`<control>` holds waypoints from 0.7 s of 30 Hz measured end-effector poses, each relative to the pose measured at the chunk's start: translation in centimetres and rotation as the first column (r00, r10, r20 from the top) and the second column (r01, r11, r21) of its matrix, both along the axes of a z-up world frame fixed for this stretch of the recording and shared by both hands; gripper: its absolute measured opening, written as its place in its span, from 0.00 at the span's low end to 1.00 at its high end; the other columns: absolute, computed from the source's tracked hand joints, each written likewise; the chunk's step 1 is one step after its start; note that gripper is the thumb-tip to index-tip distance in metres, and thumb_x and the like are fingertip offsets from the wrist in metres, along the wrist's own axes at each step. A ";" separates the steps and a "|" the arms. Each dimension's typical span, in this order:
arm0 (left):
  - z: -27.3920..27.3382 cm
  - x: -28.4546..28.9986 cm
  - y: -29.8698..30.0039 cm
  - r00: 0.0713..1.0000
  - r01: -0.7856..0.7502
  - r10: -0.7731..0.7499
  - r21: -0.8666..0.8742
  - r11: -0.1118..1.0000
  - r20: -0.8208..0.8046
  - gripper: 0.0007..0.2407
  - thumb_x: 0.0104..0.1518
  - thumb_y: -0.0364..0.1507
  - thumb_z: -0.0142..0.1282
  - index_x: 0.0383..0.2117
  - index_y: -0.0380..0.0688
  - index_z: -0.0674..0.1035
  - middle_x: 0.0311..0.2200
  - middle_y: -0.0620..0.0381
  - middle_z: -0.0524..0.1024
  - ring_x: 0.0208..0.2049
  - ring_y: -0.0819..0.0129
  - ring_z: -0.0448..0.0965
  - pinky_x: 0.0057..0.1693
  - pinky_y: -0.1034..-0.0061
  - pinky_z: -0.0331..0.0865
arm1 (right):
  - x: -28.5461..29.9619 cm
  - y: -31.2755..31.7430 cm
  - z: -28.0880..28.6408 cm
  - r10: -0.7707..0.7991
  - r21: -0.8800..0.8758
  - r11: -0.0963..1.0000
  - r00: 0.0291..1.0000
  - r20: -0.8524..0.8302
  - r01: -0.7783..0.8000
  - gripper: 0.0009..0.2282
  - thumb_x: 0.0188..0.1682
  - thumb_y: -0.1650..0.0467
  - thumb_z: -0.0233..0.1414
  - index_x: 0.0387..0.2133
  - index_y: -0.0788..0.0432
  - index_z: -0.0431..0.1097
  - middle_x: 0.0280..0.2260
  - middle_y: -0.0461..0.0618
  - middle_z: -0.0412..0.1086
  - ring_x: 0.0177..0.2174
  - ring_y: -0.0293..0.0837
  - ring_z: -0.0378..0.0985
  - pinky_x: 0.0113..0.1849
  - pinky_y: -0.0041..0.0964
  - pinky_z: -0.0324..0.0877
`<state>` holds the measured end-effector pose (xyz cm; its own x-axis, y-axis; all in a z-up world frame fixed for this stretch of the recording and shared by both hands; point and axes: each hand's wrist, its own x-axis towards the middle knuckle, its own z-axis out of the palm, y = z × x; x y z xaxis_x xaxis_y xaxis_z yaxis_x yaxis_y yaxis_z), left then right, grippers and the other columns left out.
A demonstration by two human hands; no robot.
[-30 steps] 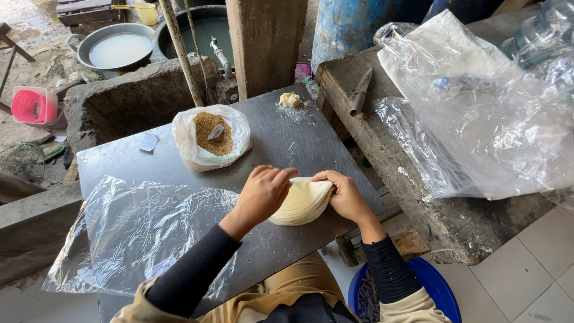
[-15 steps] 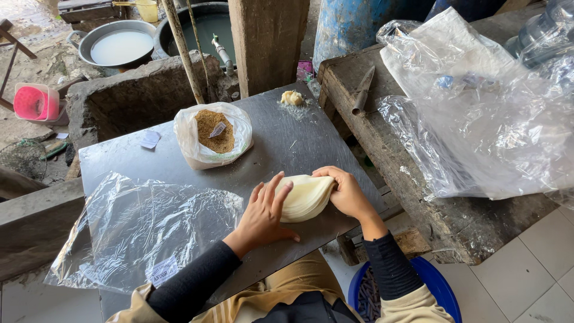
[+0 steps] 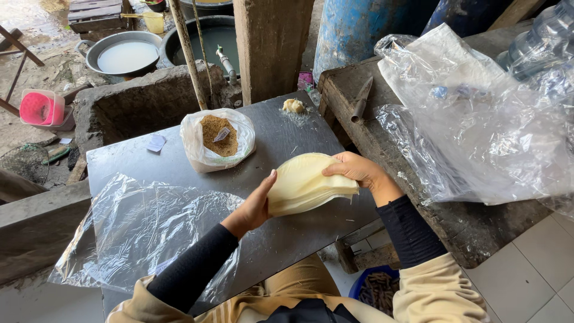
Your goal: The person cuts thin circles of dough with a knife, folds the resulting pieces, and arranges the folded dough on a metal table.
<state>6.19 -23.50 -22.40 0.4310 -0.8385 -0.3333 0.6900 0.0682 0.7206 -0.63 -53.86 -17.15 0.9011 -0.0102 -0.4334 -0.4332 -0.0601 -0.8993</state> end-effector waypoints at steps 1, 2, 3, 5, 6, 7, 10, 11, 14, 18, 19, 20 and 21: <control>0.1 -0.6 0.0 1.000 0.014 -0.014 0.031 0.999 -0.006 0.38 0.56 0.58 0.43 0.67 0.44 0.65 0.59 0.50 0.73 0.58 0.62 0.75 0.58 0.64 0.73 | -0.2 0.1 0.1 -0.005 -0.018 1.000 1.000 -0.012 0.005 0.15 0.44 0.72 0.61 0.43 0.71 0.76 0.34 0.57 0.80 0.27 0.37 0.80 0.29 0.29 0.74; 0.3 -0.9 0.1 1.000 -0.001 0.000 0.051 0.999 0.029 0.36 0.55 0.57 0.45 0.66 0.47 0.63 0.59 0.51 0.72 0.58 0.63 0.74 0.58 0.64 0.73 | -0.3 0.2 0.3 0.013 -0.012 1.000 1.000 -0.014 -0.013 0.16 0.44 0.72 0.61 0.44 0.72 0.75 0.35 0.57 0.80 0.28 0.37 0.80 0.30 0.29 0.75; 0.4 -1.1 0.1 0.998 -0.015 0.010 0.068 0.998 0.065 0.34 0.54 0.55 0.46 0.65 0.51 0.62 0.59 0.53 0.71 0.59 0.65 0.73 0.59 0.64 0.73 | -0.4 0.2 0.9 0.028 -0.007 1.000 0.999 -0.016 -0.028 0.17 0.44 0.72 0.61 0.45 0.72 0.75 0.36 0.57 0.80 0.30 0.37 0.80 0.31 0.30 0.75; 0.5 -1.2 -0.2 0.988 -0.066 0.059 0.044 0.997 0.139 0.31 0.54 0.49 0.53 0.63 0.50 0.63 0.57 0.52 0.71 0.58 0.65 0.74 0.59 0.64 0.73 | -0.8 0.7 2.1 0.079 -0.029 0.997 0.997 0.016 -0.078 0.19 0.43 0.72 0.62 0.47 0.70 0.73 0.39 0.54 0.80 0.33 0.37 0.81 0.35 0.30 0.75; 0.4 -1.2 -0.5 0.980 -0.102 0.100 0.003 0.995 0.175 0.30 0.55 0.44 0.57 0.62 0.46 0.64 0.56 0.49 0.73 0.57 0.63 0.75 0.58 0.65 0.74 | -1.3 0.8 2.8 0.115 -0.056 0.992 0.992 0.048 -0.112 0.20 0.43 0.72 0.62 0.49 0.67 0.72 0.40 0.52 0.80 0.35 0.37 0.81 0.38 0.30 0.76; 0.3 -1.1 -0.6 0.967 -0.140 0.145 -0.040 0.989 0.208 0.28 0.55 0.39 0.62 0.61 0.42 0.66 0.55 0.47 0.74 0.56 0.62 0.76 0.58 0.66 0.74 | -1.6 1.1 3.5 0.156 -0.086 0.985 0.985 0.079 -0.149 0.20 0.42 0.72 0.62 0.50 0.65 0.71 0.41 0.50 0.80 0.37 0.36 0.81 0.40 0.29 0.76; 0.9 -0.6 0.0 0.842 -0.212 0.233 -0.100 0.972 0.487 0.27 0.55 0.30 0.64 0.62 0.40 0.68 0.53 0.51 0.76 0.53 0.68 0.77 0.58 0.73 0.73 | -2.7 2.3 4.7 0.250 -0.150 0.965 0.934 0.256 -0.217 0.22 0.43 0.73 0.62 0.52 0.63 0.70 0.43 0.46 0.77 0.43 0.34 0.77 0.46 0.30 0.72; 1.3 -0.6 0.4 0.786 -0.221 0.246 -0.114 0.969 0.567 0.26 0.55 0.29 0.64 0.61 0.39 0.68 0.53 0.51 0.76 0.54 0.68 0.77 0.58 0.74 0.73 | -2.9 2.8 4.7 0.250 -0.199 0.960 0.922 0.295 -0.197 0.20 0.43 0.73 0.62 0.51 0.63 0.71 0.43 0.46 0.78 0.42 0.35 0.78 0.46 0.30 0.73; 3.1 -0.9 1.6 0.555 -0.251 0.226 -0.098 0.963 0.801 0.25 0.55 0.26 0.64 0.60 0.41 0.68 0.49 0.51 0.77 0.51 0.67 0.79 0.57 0.74 0.73 | -3.6 4.1 4.3 0.245 -0.320 0.939 0.894 0.374 -0.124 0.18 0.44 0.75 0.63 0.49 0.62 0.74 0.41 0.47 0.79 0.40 0.35 0.78 0.44 0.32 0.74; 4.3 -1.5 2.6 0.125 -0.283 0.124 -0.084 0.955 0.984 0.33 0.43 0.23 0.69 0.59 0.40 0.67 0.47 0.43 0.76 0.49 0.52 0.78 0.54 0.64 0.72 | -3.9 5.7 2.9 0.302 -0.517 0.855 0.852 0.428 -0.043 0.17 0.40 0.78 0.62 0.45 0.60 0.77 0.40 0.46 0.77 0.40 0.36 0.78 0.42 0.33 0.74; 4.2 -1.7 2.6 0.017 -0.271 0.126 -0.117 0.955 0.992 0.35 0.38 0.22 0.71 0.58 0.38 0.66 0.48 0.39 0.74 0.50 0.46 0.76 0.54 0.60 0.71 | -3.9 6.0 2.4 0.344 -0.584 0.812 0.827 0.444 -0.024 0.17 0.38 0.79 0.61 0.43 0.60 0.77 0.41 0.46 0.76 0.41 0.36 0.78 0.41 0.33 0.74; 4.1 -1.8 2.4 0.019 -0.286 0.076 -0.068 0.956 0.997 0.34 0.39 0.22 0.69 0.58 0.39 0.67 0.46 0.41 0.76 0.49 0.46 0.77 0.53 0.59 0.71 | -3.8 6.3 1.8 0.339 -0.591 0.806 0.821 0.459 -0.002 0.15 0.39 0.79 0.61 0.42 0.60 0.77 0.41 0.45 0.77 0.41 0.36 0.79 0.42 0.33 0.74; 4.0 -1.8 2.1 0.020 -0.298 0.029 -0.021 0.954 0.999 0.33 0.40 0.22 0.68 0.58 0.40 0.67 0.44 0.42 0.77 0.48 0.46 0.77 0.52 0.58 0.71 | -3.6 6.4 1.2 0.333 -0.601 0.799 0.815 0.475 0.023 0.14 0.41 0.79 0.60 0.41 0.61 0.77 0.40 0.45 0.78 0.41 0.36 0.80 0.43 0.32 0.74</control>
<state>4.40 -21.41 -18.38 0.5767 -0.6888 0.4393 -0.6941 -0.1295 0.7081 -4.26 -47.42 -15.94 0.9851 0.0755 0.1548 0.1668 -0.6421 -0.7483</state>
